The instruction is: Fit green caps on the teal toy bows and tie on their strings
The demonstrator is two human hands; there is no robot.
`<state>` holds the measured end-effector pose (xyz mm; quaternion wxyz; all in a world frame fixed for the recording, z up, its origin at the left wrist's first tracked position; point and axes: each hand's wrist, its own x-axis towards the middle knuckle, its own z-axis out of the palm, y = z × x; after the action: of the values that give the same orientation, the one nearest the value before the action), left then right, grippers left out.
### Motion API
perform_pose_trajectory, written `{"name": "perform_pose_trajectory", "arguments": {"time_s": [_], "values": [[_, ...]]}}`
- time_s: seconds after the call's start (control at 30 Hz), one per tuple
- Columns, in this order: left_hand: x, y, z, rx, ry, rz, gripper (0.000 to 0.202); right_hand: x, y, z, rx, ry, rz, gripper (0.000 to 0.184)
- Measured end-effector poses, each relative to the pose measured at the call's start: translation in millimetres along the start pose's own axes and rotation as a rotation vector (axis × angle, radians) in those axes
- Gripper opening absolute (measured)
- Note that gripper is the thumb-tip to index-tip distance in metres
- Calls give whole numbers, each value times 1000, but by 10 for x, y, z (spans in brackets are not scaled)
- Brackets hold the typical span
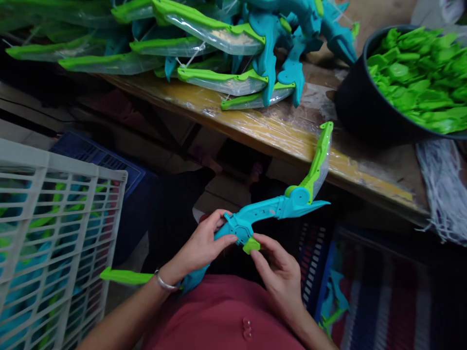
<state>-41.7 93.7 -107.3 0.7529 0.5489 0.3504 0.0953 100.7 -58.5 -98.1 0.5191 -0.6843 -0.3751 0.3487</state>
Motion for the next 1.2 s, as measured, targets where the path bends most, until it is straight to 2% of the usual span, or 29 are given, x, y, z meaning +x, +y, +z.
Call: {"name": "perform_pose_trajectory", "arguments": {"time_s": [0.23, 0.43, 0.53, 0.7, 0.93, 1.2], "values": [[18, -83, -5, 15, -7, 26, 37, 22, -38, -52, 43, -2, 22, 26], [-2, -78, 24, 23, -9, 24, 42, 58, -120, -134, -104, -159, -164, 39], [-14, -83, 30, 42, -6, 13, 44, 69, -138, -140, -159, -181, -182, 40], [-16, -82, 29, 48, -25, 16, 40, 76, -116, -139, -192, -130, -123, 25], [7, -60, 12, 11, -19, 0, 40, 43, -48, -149, -116, -58, -33, 22], [32, -79, -7, -17, -38, -21, 38, 33, -107, -218, -171, -43, -71, 18]]}}
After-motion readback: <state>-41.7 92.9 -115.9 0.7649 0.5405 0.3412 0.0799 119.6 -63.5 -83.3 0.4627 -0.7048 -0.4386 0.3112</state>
